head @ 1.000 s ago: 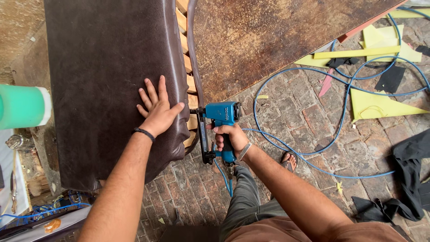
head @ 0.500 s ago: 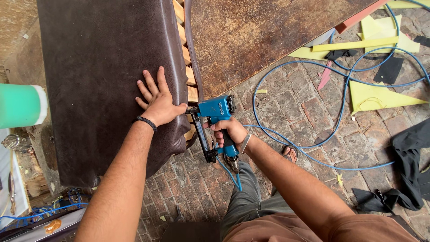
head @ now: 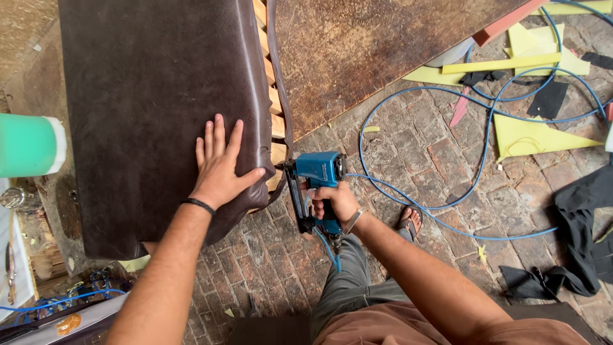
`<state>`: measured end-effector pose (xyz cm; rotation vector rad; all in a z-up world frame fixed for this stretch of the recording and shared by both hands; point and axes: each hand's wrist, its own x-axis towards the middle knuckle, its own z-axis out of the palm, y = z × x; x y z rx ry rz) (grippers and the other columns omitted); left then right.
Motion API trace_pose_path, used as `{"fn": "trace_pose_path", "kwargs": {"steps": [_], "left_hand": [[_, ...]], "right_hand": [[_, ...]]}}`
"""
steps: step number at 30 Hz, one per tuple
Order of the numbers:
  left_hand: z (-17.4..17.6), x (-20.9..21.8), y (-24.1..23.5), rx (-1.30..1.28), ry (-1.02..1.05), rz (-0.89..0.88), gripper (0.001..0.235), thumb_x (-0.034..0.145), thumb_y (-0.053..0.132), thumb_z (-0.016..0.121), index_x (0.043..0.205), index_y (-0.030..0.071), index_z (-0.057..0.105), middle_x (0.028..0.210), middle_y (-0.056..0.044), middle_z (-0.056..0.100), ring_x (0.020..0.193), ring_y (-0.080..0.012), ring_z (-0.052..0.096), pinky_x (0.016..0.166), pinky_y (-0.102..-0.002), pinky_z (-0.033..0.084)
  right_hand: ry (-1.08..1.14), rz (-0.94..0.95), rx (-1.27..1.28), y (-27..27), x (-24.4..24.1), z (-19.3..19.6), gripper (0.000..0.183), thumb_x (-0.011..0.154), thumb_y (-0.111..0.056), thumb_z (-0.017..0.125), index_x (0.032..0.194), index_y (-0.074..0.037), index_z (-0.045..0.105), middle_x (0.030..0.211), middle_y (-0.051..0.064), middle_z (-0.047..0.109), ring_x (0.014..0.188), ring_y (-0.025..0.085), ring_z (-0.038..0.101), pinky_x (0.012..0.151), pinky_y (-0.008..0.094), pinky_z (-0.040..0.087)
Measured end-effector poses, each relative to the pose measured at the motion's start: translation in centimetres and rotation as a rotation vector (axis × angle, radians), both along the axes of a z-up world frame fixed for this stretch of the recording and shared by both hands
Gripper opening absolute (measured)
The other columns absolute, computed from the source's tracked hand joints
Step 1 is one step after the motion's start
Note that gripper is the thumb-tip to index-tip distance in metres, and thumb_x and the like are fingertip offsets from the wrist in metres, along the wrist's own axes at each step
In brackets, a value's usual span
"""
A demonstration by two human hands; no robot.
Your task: The person staples brown fabric onto a wooden chair frame using a pneumatic staple gun. They repeatedly pull the fabric taut, position it over the frame, and fire staples along the edges to secure it in place.
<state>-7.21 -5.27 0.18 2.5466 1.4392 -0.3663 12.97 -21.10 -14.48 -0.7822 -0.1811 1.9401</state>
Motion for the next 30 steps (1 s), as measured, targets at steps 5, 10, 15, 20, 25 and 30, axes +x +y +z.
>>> {"fn": "trace_pose_path", "kwargs": {"steps": [5, 10, 15, 20, 25, 30], "left_hand": [[-1.8, 2.1, -0.8, 0.150, 0.087, 0.019, 0.104, 0.084, 0.049, 0.077, 0.165, 0.027, 0.016, 0.164, -0.036, -0.005, 0.152, -0.0553, -0.004, 0.116, -0.076, 0.004], [-2.2, 3.5, -1.4, 0.202, 0.112, 0.071, 0.097, 0.087, 0.044, 0.074, 0.165, 0.028, 0.018, 0.165, -0.035, -0.002, 0.153, -0.0555, -0.001, 0.115, -0.078, 0.007], [-2.3, 3.4, -1.9, 0.252, 0.108, 0.060, 0.091, 0.091, 0.041, 0.072, 0.165, 0.028, 0.020, 0.165, -0.035, -0.001, 0.153, -0.0551, 0.001, 0.114, -0.080, 0.009], [-2.8, 3.6, -1.7, 0.256, 0.148, 0.075, 0.086, 0.094, 0.042, 0.069, 0.163, 0.029, 0.020, 0.164, -0.034, 0.000, 0.153, -0.0541, 0.002, 0.114, -0.080, 0.009], [-2.7, 3.5, -1.5, 0.260, 0.124, 0.066, 0.086, 0.094, 0.042, 0.069, 0.163, 0.028, 0.021, 0.164, -0.034, 0.000, 0.152, -0.0538, 0.002, 0.114, -0.079, 0.009], [-2.9, 3.3, -1.7, 0.275, 0.111, 0.070, 0.087, 0.093, 0.044, 0.070, 0.164, 0.029, 0.023, 0.166, -0.033, 0.003, 0.154, -0.0512, 0.003, 0.117, -0.076, 0.009]], "right_hand": [[0.113, -0.121, -0.048, -2.0, -2.6, 0.4, 0.045, 0.078, -0.011, 0.064, 0.119, 0.007, 0.069, 0.059, 0.004, 0.054, 0.050, 0.017, 0.055, 0.052, 0.034, 0.049], [0.167, -0.130, -0.108, -1.9, -3.7, 0.9, 0.043, 0.080, -0.013, 0.065, 0.120, 0.006, 0.066, 0.059, 0.001, 0.051, 0.050, 0.016, 0.051, 0.051, 0.034, 0.047], [0.417, -0.097, -0.171, -0.5, -4.3, 1.1, 0.044, 0.083, -0.020, 0.060, 0.123, -0.001, 0.063, 0.059, -0.002, 0.050, 0.052, 0.014, 0.050, 0.054, 0.033, 0.048], [0.422, -0.121, -0.153, 0.2, -4.3, 1.1, 0.044, 0.084, -0.020, 0.060, 0.123, -0.001, 0.064, 0.059, -0.003, 0.050, 0.052, 0.013, 0.050, 0.055, 0.032, 0.047], [0.441, -0.112, -0.158, 1.1, -4.5, 1.2, 0.041, 0.084, -0.020, 0.060, 0.121, -0.002, 0.064, 0.058, -0.003, 0.049, 0.051, 0.013, 0.050, 0.054, 0.032, 0.047], [0.385, -0.083, -0.185, 1.3, -4.4, 0.8, 0.036, 0.085, -0.018, 0.061, 0.117, -0.001, 0.063, 0.060, -0.003, 0.049, 0.052, 0.013, 0.049, 0.054, 0.033, 0.046]]}}
